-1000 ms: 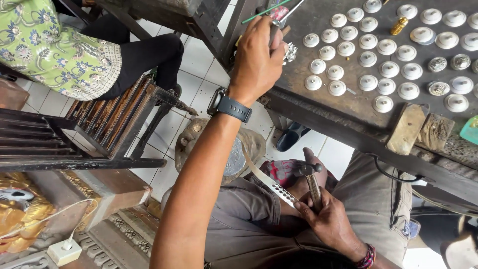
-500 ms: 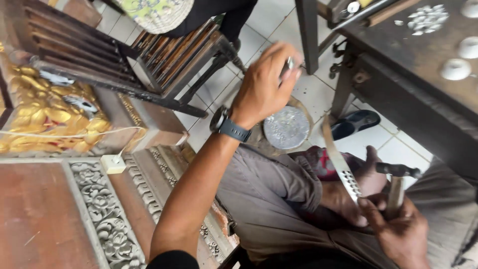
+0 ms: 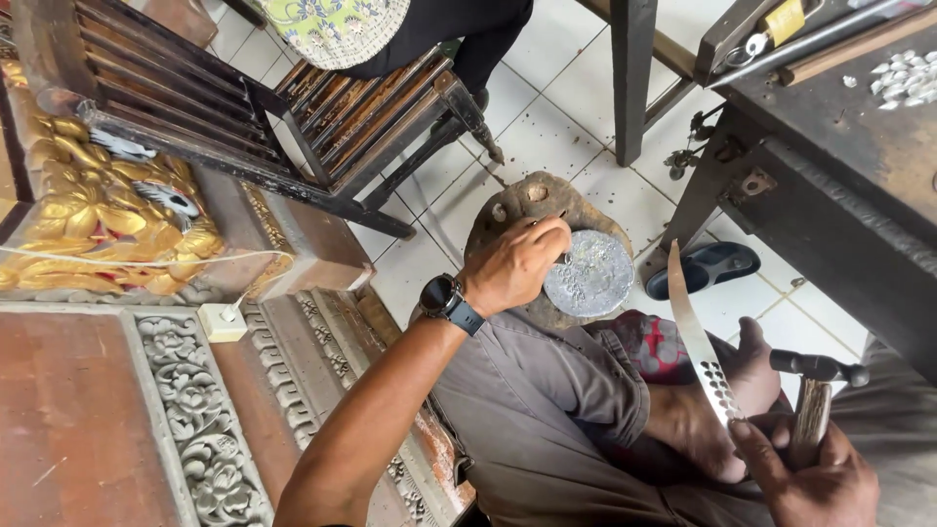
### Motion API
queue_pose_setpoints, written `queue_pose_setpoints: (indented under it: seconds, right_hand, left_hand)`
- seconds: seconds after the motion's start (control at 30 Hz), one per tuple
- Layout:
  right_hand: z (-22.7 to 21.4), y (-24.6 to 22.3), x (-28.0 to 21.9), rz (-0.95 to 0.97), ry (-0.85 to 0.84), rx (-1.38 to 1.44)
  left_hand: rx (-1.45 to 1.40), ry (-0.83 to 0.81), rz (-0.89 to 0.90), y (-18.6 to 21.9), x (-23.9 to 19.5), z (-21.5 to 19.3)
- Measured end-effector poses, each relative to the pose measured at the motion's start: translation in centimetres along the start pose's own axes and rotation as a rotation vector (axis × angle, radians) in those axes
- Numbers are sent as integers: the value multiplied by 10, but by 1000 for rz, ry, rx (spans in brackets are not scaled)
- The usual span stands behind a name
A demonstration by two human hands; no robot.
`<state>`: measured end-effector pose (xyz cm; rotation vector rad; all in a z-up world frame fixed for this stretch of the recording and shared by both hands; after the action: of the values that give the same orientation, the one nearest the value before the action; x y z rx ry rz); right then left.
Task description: The person sits on the floor and uses a hammer and punch to shape a perforated metal strip on an anvil. They repeatedly position the punch and strike it to form indentations along the strip.
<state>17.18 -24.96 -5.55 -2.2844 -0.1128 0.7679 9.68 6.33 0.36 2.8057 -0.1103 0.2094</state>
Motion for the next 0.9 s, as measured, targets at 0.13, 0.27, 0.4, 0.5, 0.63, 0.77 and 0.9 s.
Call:
queue_pose_setpoints:
  seconds: [0.13,0.27,0.4,0.5,0.63,0.77,0.9]
  right_hand:
    - [2,1,-1,47,-18,-53]
    - [1,-12,-7,43,-36,71]
    - [-2,-14,-8,41,-19,99]
    - [-3,-15,-7,56,-29,153]
    - [-4,-18,-7,50,-29,176]
    - [-3,-16,-7,56,-39,163]
    - [-4,-13,-6,56,-34,123]
  left_hand:
    - [28,32,26,1,-1,-1]
    - [25,20,38,2,3,-1]
    - [10,35,66,7,6,-10]
    - [23,4,69,7,6,-9]
    - [80,-28,107,9,7,-7]
    - [40,-113,106,7,9,-2]
    - [16,-138,78,-1,11,3]
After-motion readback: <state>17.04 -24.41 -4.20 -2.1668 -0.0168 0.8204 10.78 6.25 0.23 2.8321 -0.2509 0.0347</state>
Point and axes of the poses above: each hand's wrist, its own x-axis towards the middle knuckle, its own z-axis out of the palm, y = z × x, the point moved 7 cm from there along x, towards the middle knuckle, and after that the axes turned 7 degrees about -y, right-handed, at the moved point
